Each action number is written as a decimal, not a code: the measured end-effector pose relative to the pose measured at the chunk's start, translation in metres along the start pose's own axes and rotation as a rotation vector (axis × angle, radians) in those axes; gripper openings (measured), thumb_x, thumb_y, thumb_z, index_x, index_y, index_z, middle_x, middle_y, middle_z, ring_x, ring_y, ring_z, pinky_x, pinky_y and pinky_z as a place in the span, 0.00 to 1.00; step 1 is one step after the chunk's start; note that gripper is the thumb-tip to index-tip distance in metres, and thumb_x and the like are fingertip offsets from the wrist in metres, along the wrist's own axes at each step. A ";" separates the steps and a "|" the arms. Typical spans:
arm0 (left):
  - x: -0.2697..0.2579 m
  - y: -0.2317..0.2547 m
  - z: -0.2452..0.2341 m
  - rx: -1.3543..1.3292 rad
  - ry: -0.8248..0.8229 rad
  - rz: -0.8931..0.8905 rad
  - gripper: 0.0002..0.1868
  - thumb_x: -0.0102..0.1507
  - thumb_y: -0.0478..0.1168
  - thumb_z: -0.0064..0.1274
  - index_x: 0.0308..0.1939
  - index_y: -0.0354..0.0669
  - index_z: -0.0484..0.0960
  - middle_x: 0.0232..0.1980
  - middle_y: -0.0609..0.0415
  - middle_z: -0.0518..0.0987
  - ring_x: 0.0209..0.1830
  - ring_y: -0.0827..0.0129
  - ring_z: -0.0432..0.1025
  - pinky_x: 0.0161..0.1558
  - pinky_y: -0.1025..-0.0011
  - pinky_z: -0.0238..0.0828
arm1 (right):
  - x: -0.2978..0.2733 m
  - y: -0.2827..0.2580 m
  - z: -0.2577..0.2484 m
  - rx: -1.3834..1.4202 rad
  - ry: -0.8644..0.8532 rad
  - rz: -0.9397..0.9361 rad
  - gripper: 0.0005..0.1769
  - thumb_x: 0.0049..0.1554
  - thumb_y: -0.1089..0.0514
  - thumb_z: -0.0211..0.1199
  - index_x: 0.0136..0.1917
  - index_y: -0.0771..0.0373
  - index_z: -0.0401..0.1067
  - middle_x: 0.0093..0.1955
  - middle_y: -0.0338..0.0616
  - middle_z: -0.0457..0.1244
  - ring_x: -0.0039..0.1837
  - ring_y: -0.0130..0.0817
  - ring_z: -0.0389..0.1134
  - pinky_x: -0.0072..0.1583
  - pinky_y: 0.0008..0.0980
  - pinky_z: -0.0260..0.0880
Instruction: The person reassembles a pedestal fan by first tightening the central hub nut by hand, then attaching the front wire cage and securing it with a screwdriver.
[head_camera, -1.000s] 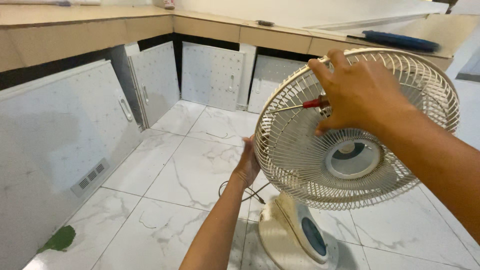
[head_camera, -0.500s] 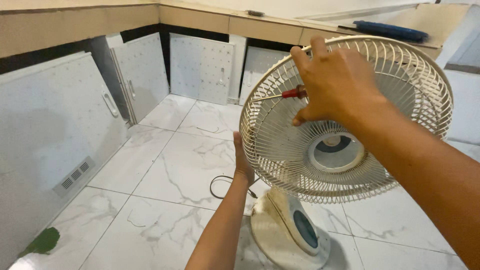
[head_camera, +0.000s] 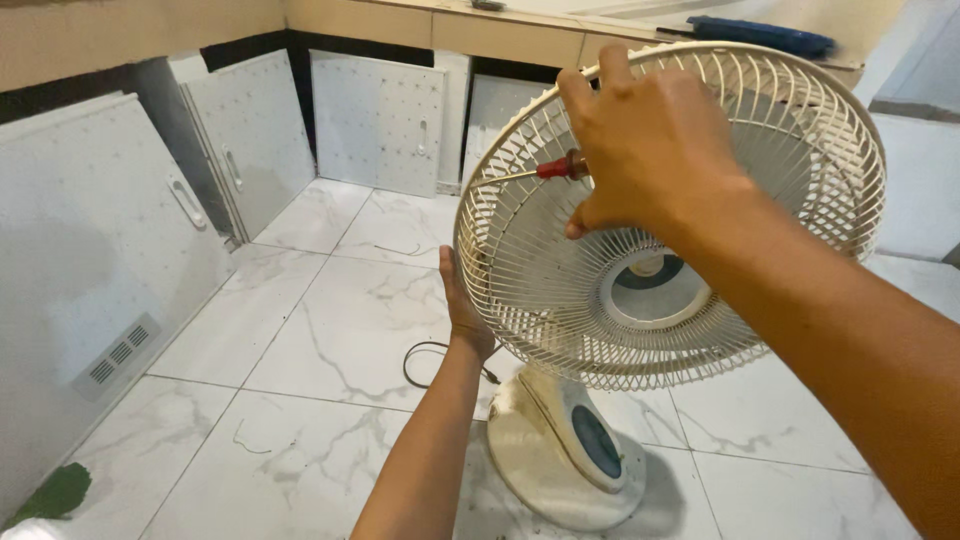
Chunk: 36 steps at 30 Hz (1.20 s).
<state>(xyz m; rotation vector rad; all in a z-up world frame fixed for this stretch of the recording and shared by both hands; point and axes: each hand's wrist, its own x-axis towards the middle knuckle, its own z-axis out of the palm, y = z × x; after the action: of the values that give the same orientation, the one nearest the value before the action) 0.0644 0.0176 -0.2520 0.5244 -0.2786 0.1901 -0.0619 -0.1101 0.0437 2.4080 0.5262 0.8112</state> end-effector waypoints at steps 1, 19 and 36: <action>0.000 0.000 -0.001 0.031 0.005 0.010 0.43 0.66 0.73 0.30 0.68 0.44 0.72 0.60 0.52 0.77 0.57 0.64 0.72 0.59 0.66 0.70 | -0.001 0.002 0.000 0.009 0.038 -0.018 0.74 0.22 0.22 0.83 0.70 0.63 0.61 0.59 0.56 0.62 0.48 0.52 0.73 0.46 0.42 0.75; -0.016 -0.007 -0.037 0.143 -0.147 -0.222 0.64 0.48 0.85 0.43 0.77 0.47 0.59 0.73 0.48 0.69 0.71 0.56 0.66 0.67 0.54 0.67 | -0.145 -0.140 0.130 1.386 -0.133 0.617 0.11 0.51 0.52 0.71 0.41 0.60 0.78 0.30 0.37 0.68 0.34 0.27 0.65 0.39 0.29 0.66; -0.037 0.012 -0.024 0.459 -0.166 -0.232 0.72 0.40 0.60 0.74 0.79 0.58 0.45 0.75 0.48 0.61 0.74 0.54 0.59 0.67 0.49 0.64 | -0.177 -0.229 0.175 2.045 -0.524 0.986 0.16 0.64 0.47 0.49 0.60 0.55 0.62 0.37 0.43 0.59 0.26 0.29 0.58 0.27 0.31 0.55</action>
<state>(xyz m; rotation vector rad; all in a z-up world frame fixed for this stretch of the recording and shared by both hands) 0.0313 0.0364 -0.2781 1.0244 -0.3353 -0.0187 -0.1235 -0.0862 -0.2884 4.5724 -0.5371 -0.7630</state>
